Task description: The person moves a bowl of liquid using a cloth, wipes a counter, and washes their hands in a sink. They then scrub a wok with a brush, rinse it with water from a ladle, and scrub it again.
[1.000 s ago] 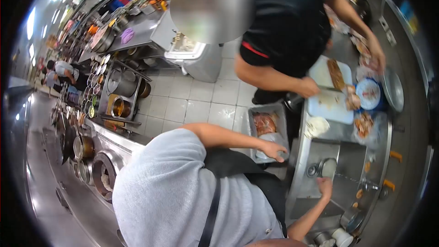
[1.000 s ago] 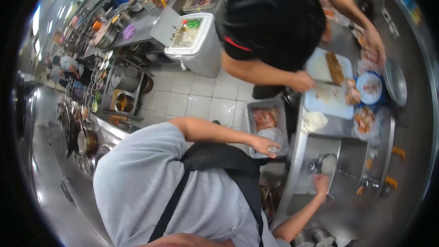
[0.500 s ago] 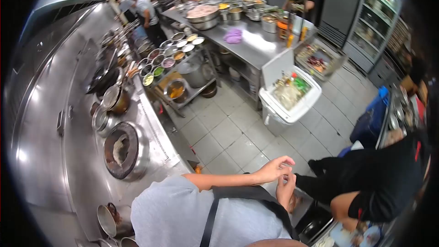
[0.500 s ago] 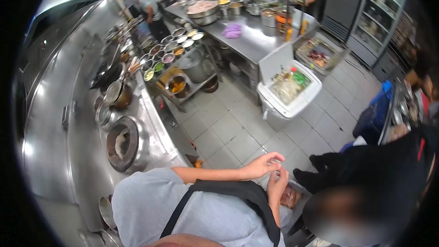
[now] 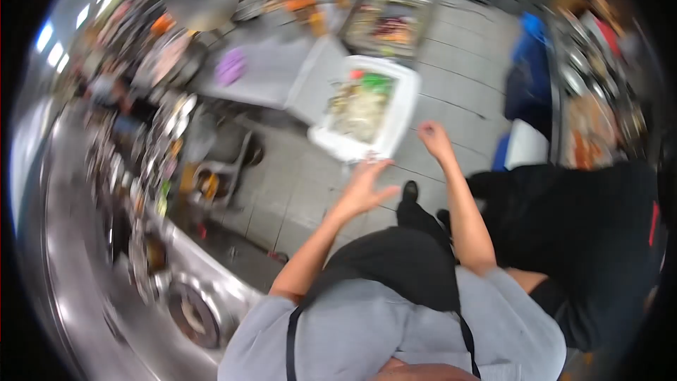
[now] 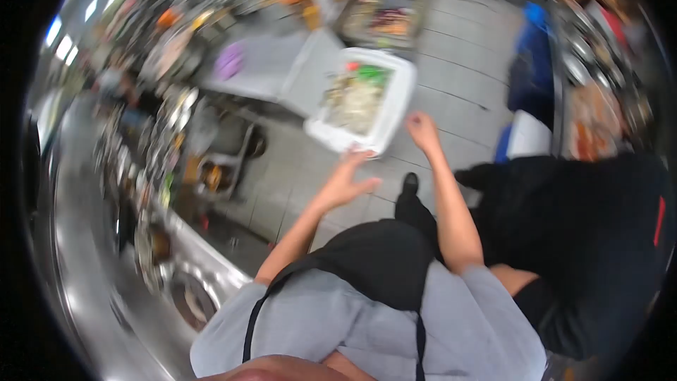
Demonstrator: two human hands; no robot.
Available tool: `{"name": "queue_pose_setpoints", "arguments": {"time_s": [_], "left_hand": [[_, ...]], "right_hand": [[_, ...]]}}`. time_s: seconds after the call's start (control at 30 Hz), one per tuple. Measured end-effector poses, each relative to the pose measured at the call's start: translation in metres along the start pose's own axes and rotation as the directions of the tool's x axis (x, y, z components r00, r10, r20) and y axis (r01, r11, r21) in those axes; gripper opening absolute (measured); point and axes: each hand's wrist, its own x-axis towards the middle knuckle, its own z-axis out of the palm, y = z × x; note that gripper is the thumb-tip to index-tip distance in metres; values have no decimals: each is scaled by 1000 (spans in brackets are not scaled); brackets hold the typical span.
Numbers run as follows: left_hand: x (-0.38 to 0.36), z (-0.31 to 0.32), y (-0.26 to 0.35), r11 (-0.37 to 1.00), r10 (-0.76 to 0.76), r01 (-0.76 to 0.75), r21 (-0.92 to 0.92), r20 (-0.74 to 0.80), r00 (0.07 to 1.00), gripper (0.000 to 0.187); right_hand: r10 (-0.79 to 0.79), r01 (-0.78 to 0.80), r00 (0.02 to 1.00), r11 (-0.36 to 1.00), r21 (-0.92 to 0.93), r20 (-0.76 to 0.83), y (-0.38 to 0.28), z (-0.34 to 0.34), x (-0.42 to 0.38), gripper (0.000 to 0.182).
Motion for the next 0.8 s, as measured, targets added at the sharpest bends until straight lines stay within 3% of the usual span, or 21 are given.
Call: {"name": "queue_pose_setpoints", "arguments": {"time_s": [0.07,0.1,0.13,0.17,0.2,0.23,0.27,0.33,0.4,0.47,0.53,0.6,0.67,0.73,0.8], "left_hand": [[62,-8,24,904,-273,255,-342,-7,962,41],[85,-12,41,915,-231,238,-326,60,971,41],[107,-17,57,821,-279,275,-500,68,958,40],[129,-10,61,695,-321,296,-656,85,943,38],[146,-2,68,697,-285,306,-648,141,948,38],[160,4,68,707,-301,296,-642,105,948,35],[179,10,67,714,-321,281,-641,56,945,32],[217,20,61,641,-382,389,-661,164,909,28],[251,34,50,623,-414,423,-658,182,892,26],[298,45,37,677,-286,383,-629,255,924,25],[349,59,40,658,-288,372,-655,238,928,25],[398,83,36,555,-334,347,-756,180,925,26],[452,94,47,564,-283,251,-786,101,954,27],[510,96,49,524,-160,218,-823,156,975,29],[569,83,55,459,-79,118,-880,92,993,30]], "right_hand": [[300,-285,951,944,167,-75,46,-47,71,21],[424,-409,904,894,184,-48,59,-76,100,19],[535,-522,845,829,203,-12,70,-104,122,18],[565,-537,822,810,234,-70,86,-122,135,18],[477,-456,855,878,143,-205,99,-141,141,17],[367,-379,873,925,27,-321,112,-160,143,17],[390,-407,849,913,30,-358,125,-181,142,17],[455,-387,845,883,265,-282,143,-204,145,16],[550,-514,800,834,199,-239,183,-215,151,18],[520,-474,817,852,224,-248,220,-221,169,25],[674,-554,710,713,429,-204,155,-242,200,23],[693,-470,691,646,602,-205,98,-250,240,30],[578,-373,776,743,555,-252,104,-236,272,39],[431,-374,862,896,238,-267,76,-234,297,36],[326,-222,905,909,352,-272,101,-218,312,31]]}}
